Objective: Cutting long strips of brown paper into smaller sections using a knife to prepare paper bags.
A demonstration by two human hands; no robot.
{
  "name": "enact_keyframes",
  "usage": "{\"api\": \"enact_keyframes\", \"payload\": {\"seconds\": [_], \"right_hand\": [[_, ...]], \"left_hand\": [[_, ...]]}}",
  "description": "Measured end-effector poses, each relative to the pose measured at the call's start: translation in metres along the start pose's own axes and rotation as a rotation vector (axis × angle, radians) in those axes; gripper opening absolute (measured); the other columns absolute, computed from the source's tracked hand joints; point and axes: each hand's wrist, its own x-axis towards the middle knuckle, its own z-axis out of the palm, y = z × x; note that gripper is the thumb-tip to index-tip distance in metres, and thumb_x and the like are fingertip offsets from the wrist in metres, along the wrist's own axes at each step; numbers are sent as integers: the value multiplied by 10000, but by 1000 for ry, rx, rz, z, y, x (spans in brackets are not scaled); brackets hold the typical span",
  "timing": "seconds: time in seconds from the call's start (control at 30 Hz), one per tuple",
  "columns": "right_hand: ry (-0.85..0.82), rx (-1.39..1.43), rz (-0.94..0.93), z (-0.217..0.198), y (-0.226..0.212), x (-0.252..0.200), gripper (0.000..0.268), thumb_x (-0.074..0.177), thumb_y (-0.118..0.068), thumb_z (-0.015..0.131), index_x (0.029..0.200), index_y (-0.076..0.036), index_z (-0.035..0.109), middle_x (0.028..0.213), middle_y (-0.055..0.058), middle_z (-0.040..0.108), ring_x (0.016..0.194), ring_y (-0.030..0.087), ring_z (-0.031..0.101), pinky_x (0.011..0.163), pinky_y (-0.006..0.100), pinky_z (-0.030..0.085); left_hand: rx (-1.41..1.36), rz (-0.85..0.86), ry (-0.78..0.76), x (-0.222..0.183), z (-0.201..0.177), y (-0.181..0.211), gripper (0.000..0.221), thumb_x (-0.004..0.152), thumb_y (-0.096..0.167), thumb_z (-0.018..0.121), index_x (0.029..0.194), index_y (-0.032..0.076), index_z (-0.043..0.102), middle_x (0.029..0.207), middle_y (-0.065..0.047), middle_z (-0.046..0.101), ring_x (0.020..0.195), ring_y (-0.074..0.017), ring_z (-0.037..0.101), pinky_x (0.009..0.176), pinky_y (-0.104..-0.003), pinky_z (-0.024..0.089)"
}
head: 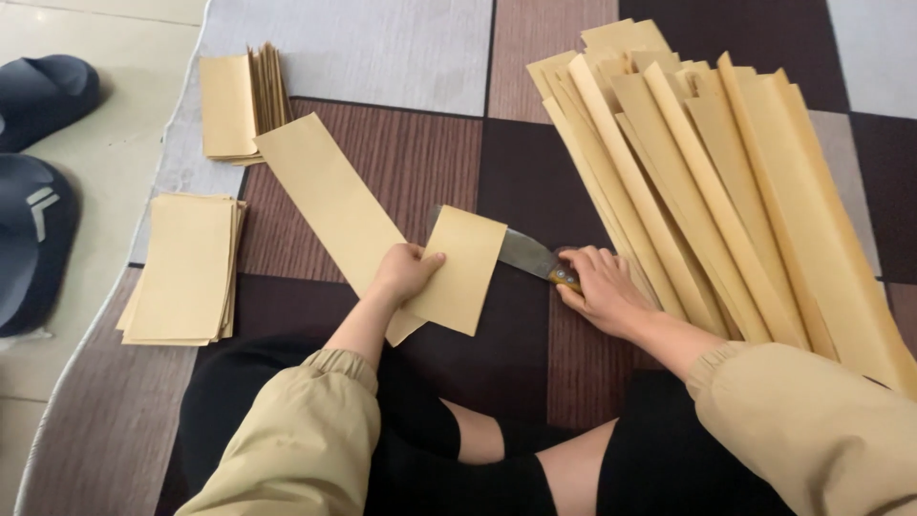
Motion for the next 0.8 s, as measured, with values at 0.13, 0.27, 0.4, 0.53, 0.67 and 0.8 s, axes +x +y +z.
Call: {"api": "enact_keyframes", "payload": {"seconds": [0.13, 0.27, 0.4, 0.53, 0.67, 0.8], "right_hand": [[11, -30, -25, 10, -14, 10, 549, 978, -488, 617, 1433, -201, 504, 1198, 0, 514, 1124, 248, 548, 970, 447, 441], [71, -32, -73, 14, -25, 17, 480, 1038, -396, 594, 1416, -107, 538, 1206, 42, 505, 1082, 269, 537, 909, 423, 435], [128, -27, -118, 23, -29, 30, 514, 1040, -405, 599, 1433, -77, 554, 1203, 61, 514, 1078, 289, 522, 911, 422, 430], [156, -3, -169, 20, -42, 43, 490, 1060, -391, 575, 1416, -56, 575, 1177, 77, 507, 1060, 300, 522, 894, 434, 431], [201, 18, -151, 24, -46, 50, 464, 1066, -394, 577, 1388, -62, 617, 1148, 58, 502, 1039, 282, 513, 871, 426, 427], [218, 22, -126, 26, -38, 51, 450, 1054, -394, 600, 1373, -78, 643, 1128, 51, 508, 1042, 282, 513, 859, 429, 433]], "left_hand": [[55, 1, 9, 1, 7, -2, 409, 899, 467, 767, 1091, 113, 833, 883, -108, 801, 957, -313, 792, 833, -463, 641], [100, 1, 13, 4, 12, -7, 409, 884, 484, 762, 1062, 124, 841, 894, -104, 802, 990, -323, 786, 856, -464, 632], [108, -25, 8, -9, 8, 4, 399, 852, 481, 789, 1025, 125, 841, 890, -116, 797, 1005, -336, 781, 865, -473, 627], [109, -41, -2, -22, 2, 17, 373, 878, 433, 781, 1059, 112, 837, 915, -118, 805, 1034, -345, 778, 866, -457, 628], [108, -56, -4, -16, 0, 13, 395, 888, 453, 778, 1080, 112, 832, 954, -132, 808, 1059, -361, 770, 873, -469, 628], [85, -68, 10, 4, 6, -3, 424, 899, 463, 787, 1116, 101, 829, 974, -134, 807, 1067, -367, 767, 874, -476, 626]]}}
